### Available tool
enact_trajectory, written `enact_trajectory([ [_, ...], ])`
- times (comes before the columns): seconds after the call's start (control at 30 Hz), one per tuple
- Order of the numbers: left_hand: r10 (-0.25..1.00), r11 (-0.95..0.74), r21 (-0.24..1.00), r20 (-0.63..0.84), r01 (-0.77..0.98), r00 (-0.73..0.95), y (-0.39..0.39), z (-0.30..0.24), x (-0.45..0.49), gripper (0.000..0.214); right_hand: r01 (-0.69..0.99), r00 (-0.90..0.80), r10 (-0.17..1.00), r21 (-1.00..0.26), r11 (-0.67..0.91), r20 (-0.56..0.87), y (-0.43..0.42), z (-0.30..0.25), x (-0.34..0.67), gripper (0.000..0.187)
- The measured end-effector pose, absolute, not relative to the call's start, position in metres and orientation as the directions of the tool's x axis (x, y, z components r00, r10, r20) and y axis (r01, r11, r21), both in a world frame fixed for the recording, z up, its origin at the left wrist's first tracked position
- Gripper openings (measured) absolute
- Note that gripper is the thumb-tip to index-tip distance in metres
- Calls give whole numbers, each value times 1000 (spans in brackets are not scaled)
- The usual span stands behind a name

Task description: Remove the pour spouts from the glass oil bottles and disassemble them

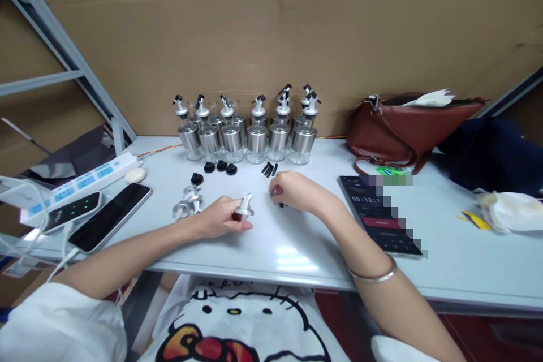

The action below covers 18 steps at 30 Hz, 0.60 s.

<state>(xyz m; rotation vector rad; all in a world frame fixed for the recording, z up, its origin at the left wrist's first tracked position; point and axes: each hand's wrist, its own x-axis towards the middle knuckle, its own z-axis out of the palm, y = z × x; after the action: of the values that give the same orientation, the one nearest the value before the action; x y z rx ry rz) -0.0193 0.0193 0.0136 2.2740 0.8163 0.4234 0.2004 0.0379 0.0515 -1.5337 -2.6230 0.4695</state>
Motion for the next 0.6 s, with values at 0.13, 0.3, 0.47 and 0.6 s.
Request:
enact_trajectory([
  [0.13, 672, -620, 612, 92, 490, 735, 21, 13, -19, 33, 838, -513, 857, -251, 485, -56, 40, 47, 205, 22],
  [0.3, 679, -664, 526, 125, 532, 723, 23, 13, -19, 35, 817, -535, 843, -289, 499, -57, 43, 42, 208, 25],
  [0.47, 704, -610, 601, 113, 516, 701, 23, 12, -19, 35, 801, -550, 831, -328, 500, -78, 44, 40, 206, 23],
  [0.6, 703, -607, 606, 110, 513, 702, 22, 12, -19, 35, 811, -536, 838, -337, 479, -100, 44, 39, 203, 23],
])
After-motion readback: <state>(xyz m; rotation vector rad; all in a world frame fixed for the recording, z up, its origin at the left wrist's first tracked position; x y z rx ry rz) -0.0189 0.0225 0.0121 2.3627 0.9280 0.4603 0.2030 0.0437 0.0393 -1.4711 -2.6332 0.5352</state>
